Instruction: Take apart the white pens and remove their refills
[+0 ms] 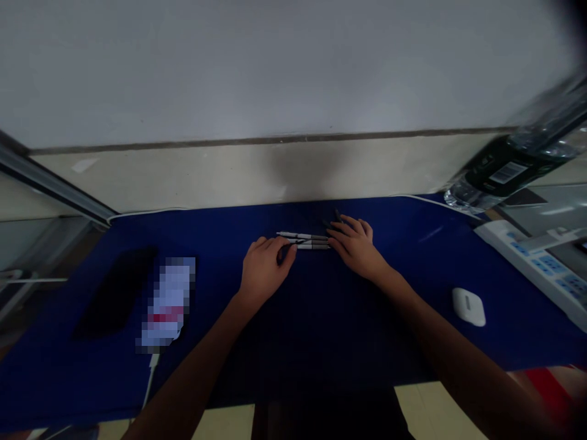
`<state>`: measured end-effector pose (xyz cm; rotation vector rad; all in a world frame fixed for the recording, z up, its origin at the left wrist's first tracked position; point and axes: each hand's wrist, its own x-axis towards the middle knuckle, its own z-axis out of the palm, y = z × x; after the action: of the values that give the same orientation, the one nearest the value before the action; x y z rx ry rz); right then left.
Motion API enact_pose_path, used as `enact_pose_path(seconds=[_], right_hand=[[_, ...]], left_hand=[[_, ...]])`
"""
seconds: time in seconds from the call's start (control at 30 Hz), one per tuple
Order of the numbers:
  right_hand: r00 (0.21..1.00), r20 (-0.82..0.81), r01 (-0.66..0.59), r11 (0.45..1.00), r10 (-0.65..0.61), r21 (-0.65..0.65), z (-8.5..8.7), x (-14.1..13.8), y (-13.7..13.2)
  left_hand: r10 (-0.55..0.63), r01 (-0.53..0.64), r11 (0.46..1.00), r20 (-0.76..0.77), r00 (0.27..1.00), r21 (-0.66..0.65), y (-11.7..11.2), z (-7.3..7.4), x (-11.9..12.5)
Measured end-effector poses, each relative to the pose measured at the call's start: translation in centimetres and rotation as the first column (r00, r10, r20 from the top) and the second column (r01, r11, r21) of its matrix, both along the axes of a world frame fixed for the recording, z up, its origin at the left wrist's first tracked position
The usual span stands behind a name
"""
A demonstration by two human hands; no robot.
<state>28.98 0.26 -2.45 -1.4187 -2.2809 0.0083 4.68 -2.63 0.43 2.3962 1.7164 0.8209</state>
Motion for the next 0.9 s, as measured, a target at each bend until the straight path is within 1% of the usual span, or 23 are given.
enact_pose_path(seconds=[0.1, 0.17, 0.27, 0.37, 0.43, 0.53, 0.6, 0.67, 0.73, 0.77, 0.9], right_hand=[[0.999, -0.040, -0.018, 1.000, 0.019, 0.004, 0.0, 0.1, 0.0], [0.998, -0.065, -0.024, 1.000, 0.025, 0.013, 0.3, 0.2, -0.1], [0.992, -0.125, -0.003, 0.999, 0.008, 0.042, 1.3, 0.4, -0.3], [0.963, -0.267, 0.057, 0.997, -0.043, 0.045, 2.4, 0.5, -0.6], [0.903, -0.423, 0.063, 0.998, -0.069, -0.027, 2.9, 0.4, -0.8], [0.750, -0.650, -0.033, 0.975, -0.121, -0.220, 3.2, 0.2, -0.9], [0.649, -0.743, -0.116, 0.943, -0.166, -0.313, 3.1, 0.0, -1.0], [0.575, -0.794, -0.180, 0.916, -0.197, -0.358, 3.0, -0.2, -1.0], [0.536, -0.818, -0.216, 0.903, -0.209, -0.372, 3.1, -0.3, -1.0], [0.531, -0.821, -0.223, 0.900, -0.210, -0.374, 3.1, -0.4, -1.0], [0.536, -0.818, -0.210, 0.907, -0.206, -0.366, 3.1, -0.4, -1.1]], left_hand=[[-0.003, 0.003, 1.000, 0.009, 1.000, 0.008, 0.1, -0.1, 0.0], [-0.010, 0.010, 1.000, 0.007, 1.000, 0.009, 0.1, -0.1, 0.0], [-0.014, 0.014, 1.000, -0.002, 1.000, 0.003, 0.1, -0.1, 0.0], [-0.004, 0.004, 1.000, -0.004, 1.000, 0.009, 0.1, -0.2, 0.0], [0.002, -0.002, 1.000, -0.006, 1.000, 0.015, 0.1, -0.2, 0.0], [0.004, -0.004, 1.000, -0.011, 1.000, 0.017, 0.1, -0.2, 0.0], [0.000, 0.000, 1.000, -0.014, 1.000, 0.014, 0.1, -0.3, 0.1], [-0.004, 0.004, 1.000, -0.012, 1.000, 0.015, 0.1, -0.3, 0.1], [-0.005, 0.006, 1.000, -0.009, 1.000, 0.025, 0.1, -0.4, 0.1], [-0.005, 0.005, 1.000, -0.005, 1.000, 0.028, 0.1, -0.4, 0.1], [0.002, -0.002, 1.000, -0.004, 1.000, 0.023, 0.1, -0.4, 0.1]])
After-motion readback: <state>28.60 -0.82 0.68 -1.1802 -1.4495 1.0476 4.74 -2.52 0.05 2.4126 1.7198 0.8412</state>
